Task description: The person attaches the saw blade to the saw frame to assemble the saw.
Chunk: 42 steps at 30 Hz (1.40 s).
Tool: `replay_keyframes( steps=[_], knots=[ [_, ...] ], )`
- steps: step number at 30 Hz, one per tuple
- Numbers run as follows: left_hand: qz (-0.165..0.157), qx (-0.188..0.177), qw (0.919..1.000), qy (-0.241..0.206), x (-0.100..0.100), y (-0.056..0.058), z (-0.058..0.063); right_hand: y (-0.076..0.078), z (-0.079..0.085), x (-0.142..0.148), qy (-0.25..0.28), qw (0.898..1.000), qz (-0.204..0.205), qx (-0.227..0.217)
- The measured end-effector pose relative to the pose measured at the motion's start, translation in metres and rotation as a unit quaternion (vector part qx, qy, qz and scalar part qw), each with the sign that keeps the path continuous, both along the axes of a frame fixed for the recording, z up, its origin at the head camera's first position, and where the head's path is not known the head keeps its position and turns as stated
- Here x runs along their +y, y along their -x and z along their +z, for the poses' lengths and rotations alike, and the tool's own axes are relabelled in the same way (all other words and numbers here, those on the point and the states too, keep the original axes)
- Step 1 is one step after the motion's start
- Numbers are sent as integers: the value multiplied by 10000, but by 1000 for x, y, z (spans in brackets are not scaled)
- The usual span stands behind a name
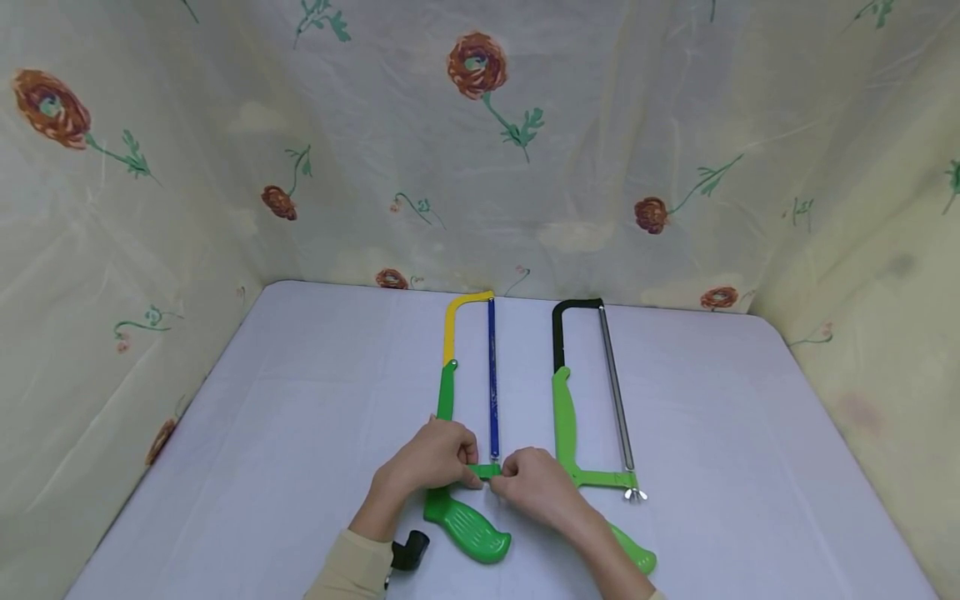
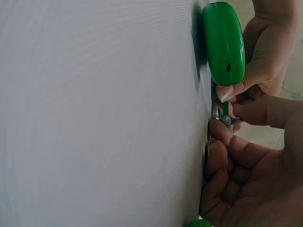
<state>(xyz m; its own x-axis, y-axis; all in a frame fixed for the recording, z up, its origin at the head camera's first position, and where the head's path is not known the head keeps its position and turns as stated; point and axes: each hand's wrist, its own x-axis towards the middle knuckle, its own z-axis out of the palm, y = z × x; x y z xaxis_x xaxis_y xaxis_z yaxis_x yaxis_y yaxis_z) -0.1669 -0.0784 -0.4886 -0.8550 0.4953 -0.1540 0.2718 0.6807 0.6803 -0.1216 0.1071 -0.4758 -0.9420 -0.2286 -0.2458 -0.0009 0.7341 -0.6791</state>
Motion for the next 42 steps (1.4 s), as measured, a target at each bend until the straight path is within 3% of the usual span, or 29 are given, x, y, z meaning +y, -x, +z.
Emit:
replay_keyframes(
  steps=[21, 30, 42],
  knots=[
    [9, 127, 9999, 38, 1, -1, 0, 2, 1, 5, 82, 9993, 344, 96],
    [41, -20, 10000, 37, 1, -1, 2, 3, 2, 9, 245, 9978, 591, 151],
    [37, -3, 10000, 37, 2, -1, 2, 2, 0, 9, 432, 9982, 257, 328]
  ],
)
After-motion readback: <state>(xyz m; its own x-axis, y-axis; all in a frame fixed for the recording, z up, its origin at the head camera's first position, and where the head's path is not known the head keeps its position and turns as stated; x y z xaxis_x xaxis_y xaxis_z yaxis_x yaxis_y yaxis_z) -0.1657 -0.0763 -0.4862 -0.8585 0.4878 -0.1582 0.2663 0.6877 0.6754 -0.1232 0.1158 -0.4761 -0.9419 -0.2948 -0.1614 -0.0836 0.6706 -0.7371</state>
